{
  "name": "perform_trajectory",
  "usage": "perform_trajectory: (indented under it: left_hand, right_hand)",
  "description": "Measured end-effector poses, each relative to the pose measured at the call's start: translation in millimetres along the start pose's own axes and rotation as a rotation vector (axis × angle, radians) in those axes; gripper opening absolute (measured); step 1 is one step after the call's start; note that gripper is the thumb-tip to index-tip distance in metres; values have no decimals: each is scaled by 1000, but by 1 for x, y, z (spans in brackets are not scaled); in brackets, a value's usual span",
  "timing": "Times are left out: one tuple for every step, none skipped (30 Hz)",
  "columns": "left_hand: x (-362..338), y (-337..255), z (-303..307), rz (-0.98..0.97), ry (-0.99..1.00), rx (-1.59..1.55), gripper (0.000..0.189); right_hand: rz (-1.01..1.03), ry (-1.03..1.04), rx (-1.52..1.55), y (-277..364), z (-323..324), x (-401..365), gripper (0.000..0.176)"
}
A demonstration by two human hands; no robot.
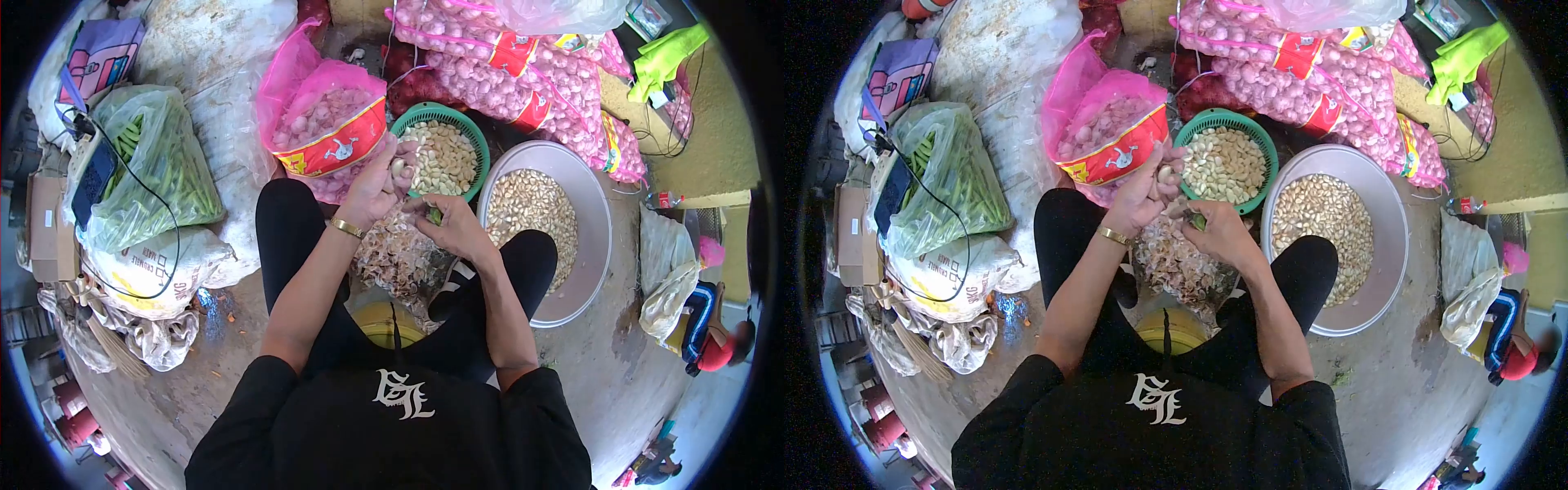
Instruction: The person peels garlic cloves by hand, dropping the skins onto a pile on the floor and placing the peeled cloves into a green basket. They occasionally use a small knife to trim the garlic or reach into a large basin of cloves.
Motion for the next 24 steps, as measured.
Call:
perform_trajectory:
  left_hand:
    - [-4, -2, 5, -25, -63, -72, 46]
    - [-8, -3, 10, -49, -126, -144, 44]
    - [-13, -4, 7, -148, -128, -179, 42]
    - [-18, -4, 5, -151, -128, -181, 42]
    - [-24, -4, 3, -112, -120, -150, 41]
    - [-29, -5, -1, -74, -112, -119, 40]
    - [-31, -6, 3, -79, -112, -120, 40]
    - [-31, -6, 7, -84, -46, -91, 42]
    - [-31, -6, 12, -89, 20, -62, 45]
    - [-32, -8, 22, -93, 19, -62, 45]
    - [-32, -10, 29, -35, 127, -102, 47]
    - [-38, -13, 20, 23, 235, -143, 48]
    - [-43, -15, 14, 18, 235, -145, 48]
    - [-48, -15, 12, -22, 131, -70, 50]
    - [-54, -17, 7, -59, 27, 5, 51]
    - [-54, -17, 7, -60, 28, 3, 51]
    - [-55, -17, 8, -75, 27, 24, 51]
    - [-55, -18, 10, -90, 27, 45, 51]
    - [-55, -19, 14, -90, 26, 43, 51]
    - [-53, -20, 19, -52, 90, 45, 51]
    - [-53, -20, 17, -15, 154, 49, 51]
    - [-53, -19, 18, -16, 153, 48, 51]
    - [-53, -17, 19, -11, 123, 16, 50]
    - [-54, -16, 17, -6, 93, -17, 49]
  right_hand:
    - [88, -83, 58, 7, -1, 3, 14]
    - [93, -79, 60, 13, -1, 6, 14]
    - [9, -115, 65, 17, 1, 9, 13]
    - [-76, -153, 70, 20, 2, 12, 13]
    - [-32, -276, 117, 27, 2, 18, 16]
    - [-29, -273, 117, 30, -4, 24, 16]
    - [17, -332, 97, 32, -9, 29, 17]
    - [62, -391, 77, 32, -12, 33, 18]
    - [64, -389, 76, 27, -16, 36, 18]
    - [145, -421, -52, 26, -20, 38, 20]
    - [227, -453, -181, 26, -23, 39, 22]
    - [232, -450, -181, 30, -24, 40, 22]
    - [176, -397, -84, 32, -25, 40, 23]
    - [119, -345, 13, 33, -26, 40, 24]
    - [120, -343, 13, 35, -26, 41, 24]
    - [85, -315, 55, 36, -26, 41, 24]
    - [49, -288, 97, 36, -26, 41, 24]
    - [48, -286, 95, 39, -25, 41, 24]
    - [100, -280, 74, 45, -24, 40, 22]
    - [152, -274, 53, 48, -24, 40, 21]
    - [152, -273, 52, 44, -26, 41, 21]
    - [177, -269, 78, 38, -29, 44, 20]
    - [202, -266, 104, 34, -31, 45, 19]
    - [203, -266, 104, 34, -30, 47, 19]
Point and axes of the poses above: each hand's wrist, its own x-axis towards the middle knuckle, its own z-axis out of the back of the hand, y = z × x, the point moved 3 cm from there along x, towards the middle knuckle, and after that the axes turned 11 degrees about -x, right-handed, at the moved point
